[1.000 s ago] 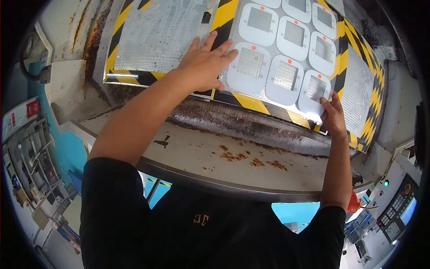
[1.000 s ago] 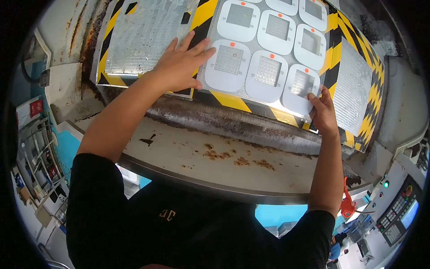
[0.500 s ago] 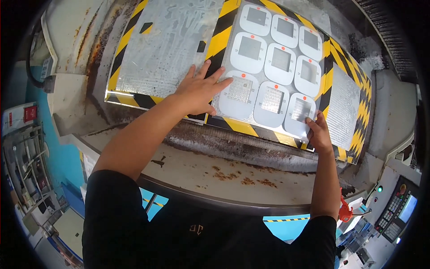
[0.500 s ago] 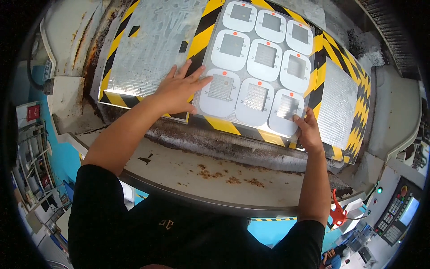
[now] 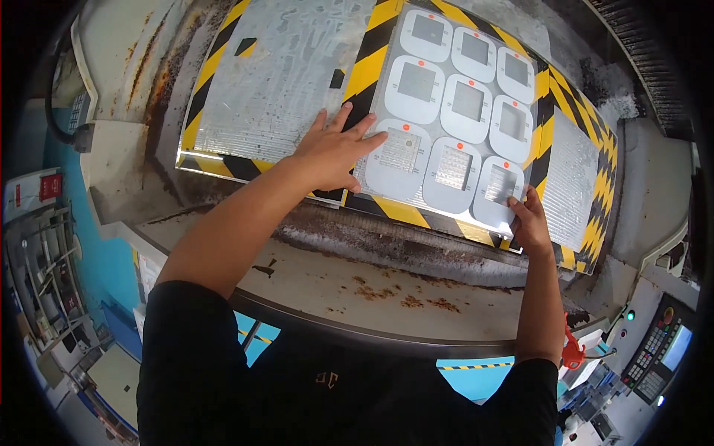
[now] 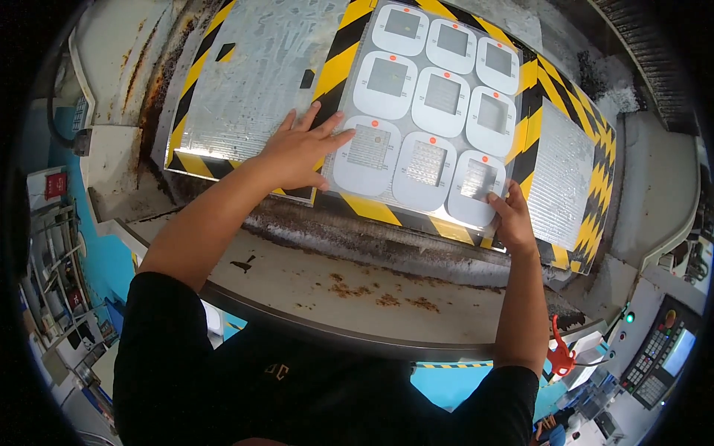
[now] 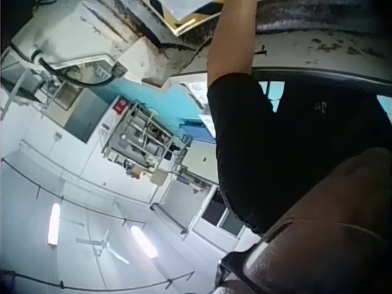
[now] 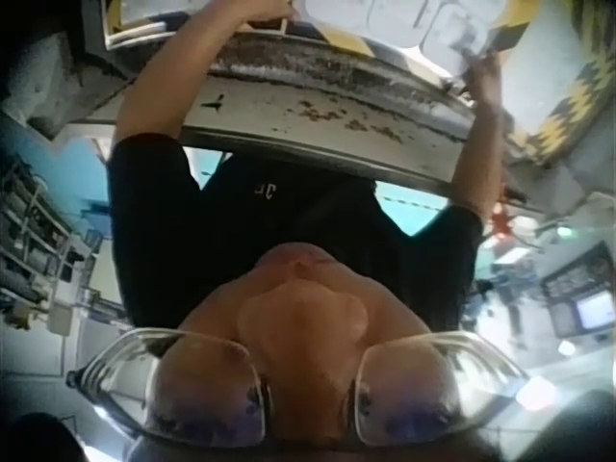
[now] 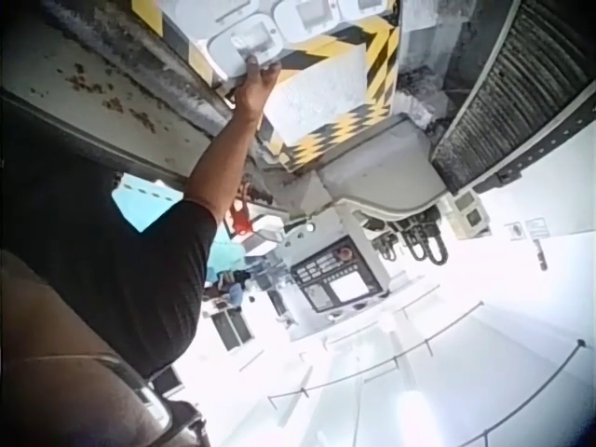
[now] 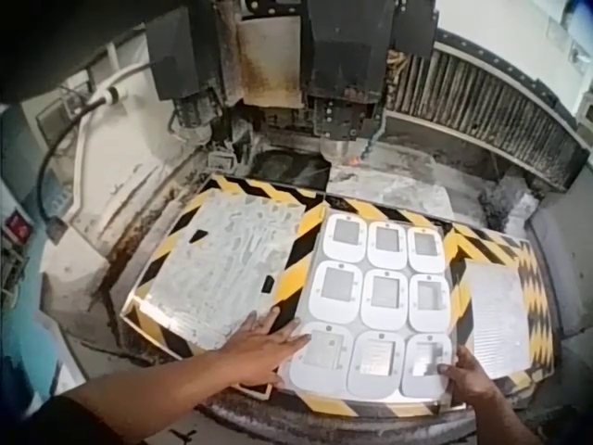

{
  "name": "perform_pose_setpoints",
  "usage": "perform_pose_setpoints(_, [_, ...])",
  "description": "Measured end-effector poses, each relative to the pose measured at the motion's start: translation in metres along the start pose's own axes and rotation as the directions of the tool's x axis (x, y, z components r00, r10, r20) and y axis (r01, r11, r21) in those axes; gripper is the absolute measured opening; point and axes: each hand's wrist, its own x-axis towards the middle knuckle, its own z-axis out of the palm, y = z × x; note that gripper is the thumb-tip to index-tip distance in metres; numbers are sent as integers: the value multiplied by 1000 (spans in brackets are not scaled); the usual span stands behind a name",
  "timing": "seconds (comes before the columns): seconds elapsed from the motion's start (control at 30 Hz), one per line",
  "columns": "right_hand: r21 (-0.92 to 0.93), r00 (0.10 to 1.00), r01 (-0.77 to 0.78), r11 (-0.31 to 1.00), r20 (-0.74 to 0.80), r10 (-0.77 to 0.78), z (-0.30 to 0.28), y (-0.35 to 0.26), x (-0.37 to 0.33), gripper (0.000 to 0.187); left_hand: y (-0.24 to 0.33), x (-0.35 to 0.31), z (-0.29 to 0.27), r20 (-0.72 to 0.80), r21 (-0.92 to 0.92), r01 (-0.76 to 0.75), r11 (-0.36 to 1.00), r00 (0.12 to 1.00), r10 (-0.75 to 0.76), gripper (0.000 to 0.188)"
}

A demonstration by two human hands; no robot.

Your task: The person sprays a machine surface with an air nozzle, places a sheet of panels onto it, and then walks to a table to measure a panel with a caliper. After returning to the machine, the person sprays the surface again and positions a different sheet of panels.

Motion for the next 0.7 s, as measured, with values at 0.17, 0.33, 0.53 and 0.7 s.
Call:
perform_pose_setpoints(0.17, [-25, 1000, -4, 1000, 7, 4, -2, 0, 0, 32, 1, 1, -1, 2, 3, 1, 1000, 1000, -1, 103])
perform_pose_setpoints(0.33, [-51, 999, -51, 997, 6, 52, 7, -11, -5, 34, 1, 0, -2, -4, -3, 1, 1000, 1000, -1, 103])
perform_pose_setpoints(0.53, [-425, 985, -122, 897, -160, 58, 11, -28, -7, 37, 0, -2, -5, 5, -17, 2, 1000, 1000, -2, 102])
perform_pose_setpoints(0.7, [-847, 956, -128, 516, -243, -162, 7, -20, -5, 48, 0, -3, -5, 16, -14, -3, 1000, 1000, 3, 103])
